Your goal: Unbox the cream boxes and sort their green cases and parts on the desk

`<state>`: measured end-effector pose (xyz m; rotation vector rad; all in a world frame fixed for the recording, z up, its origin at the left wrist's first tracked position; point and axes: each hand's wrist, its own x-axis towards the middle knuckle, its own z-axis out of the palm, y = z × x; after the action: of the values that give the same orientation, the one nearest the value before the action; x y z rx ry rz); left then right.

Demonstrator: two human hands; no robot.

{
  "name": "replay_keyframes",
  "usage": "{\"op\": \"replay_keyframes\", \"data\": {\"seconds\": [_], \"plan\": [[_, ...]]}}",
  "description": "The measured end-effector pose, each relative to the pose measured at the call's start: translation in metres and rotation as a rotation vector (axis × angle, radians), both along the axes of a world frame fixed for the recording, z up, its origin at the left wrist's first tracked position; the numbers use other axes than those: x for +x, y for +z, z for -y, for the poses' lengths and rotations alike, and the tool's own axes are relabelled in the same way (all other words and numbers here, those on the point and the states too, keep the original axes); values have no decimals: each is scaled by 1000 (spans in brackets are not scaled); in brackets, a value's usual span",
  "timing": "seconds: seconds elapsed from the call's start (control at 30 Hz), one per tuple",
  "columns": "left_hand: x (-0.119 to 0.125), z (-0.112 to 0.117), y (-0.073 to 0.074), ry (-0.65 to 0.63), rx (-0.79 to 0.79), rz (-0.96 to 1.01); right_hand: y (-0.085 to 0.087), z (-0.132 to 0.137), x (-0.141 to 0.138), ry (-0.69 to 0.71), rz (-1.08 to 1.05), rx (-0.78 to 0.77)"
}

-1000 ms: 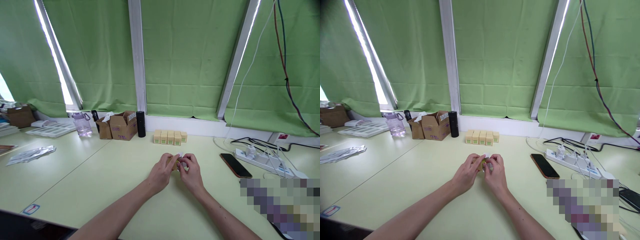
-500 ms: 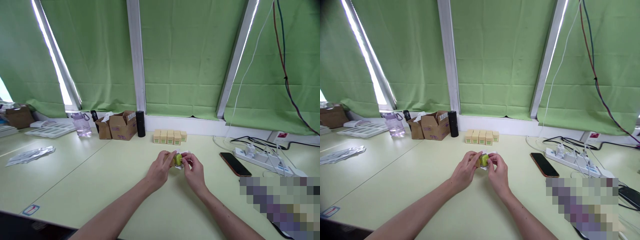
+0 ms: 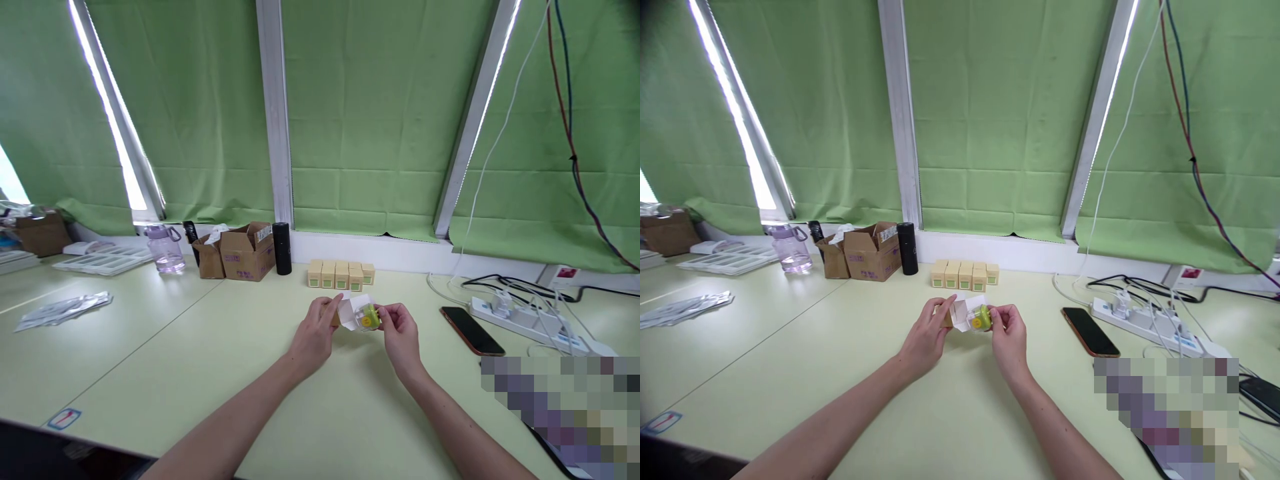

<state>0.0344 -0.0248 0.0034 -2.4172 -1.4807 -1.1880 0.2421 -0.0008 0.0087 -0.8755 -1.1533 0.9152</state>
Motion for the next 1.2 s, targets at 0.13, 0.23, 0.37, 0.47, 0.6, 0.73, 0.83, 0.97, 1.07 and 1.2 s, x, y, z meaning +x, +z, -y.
{"op": "replay_keyframes", "data": {"seconds": [0.13, 0.23, 0.37, 0.47, 0.6, 0.73, 0.83, 0.97, 1.07, 1.2], "plan": [[-1, -2, 0, 6, -19, 58, 0, -4, 5, -29, -7, 1], [-2, -3, 0, -14, -37, 141, 0, -8, 9, -47, -14, 1], [-4, -7, -1, -46, -81, 305, -4, -14, 15, -94, -3, 14], [-5, -11, -2, -66, -144, 478, -9, -20, 19, -116, 55, 42], [-6, -18, -5, -178, -247, 758, -19, -27, 20, -85, 185, 65], [-9, -26, -7, -297, -354, 1000, -29, -32, 18, -57, 348, 79], [-10, -28, -8, -341, -452, 1169, -34, -33, 17, -45, 453, 96], [-8, -25, -5, -432, -523, 1304, -37, -33, 16, -31, 545, 105], [-6, -20, 0, -495, -564, 1396, -37, -32, 15, -20, 612, 114], [-4, -16, 7, -513, -607, 1516, -36, -31, 15, 8, 647, 85]]}}
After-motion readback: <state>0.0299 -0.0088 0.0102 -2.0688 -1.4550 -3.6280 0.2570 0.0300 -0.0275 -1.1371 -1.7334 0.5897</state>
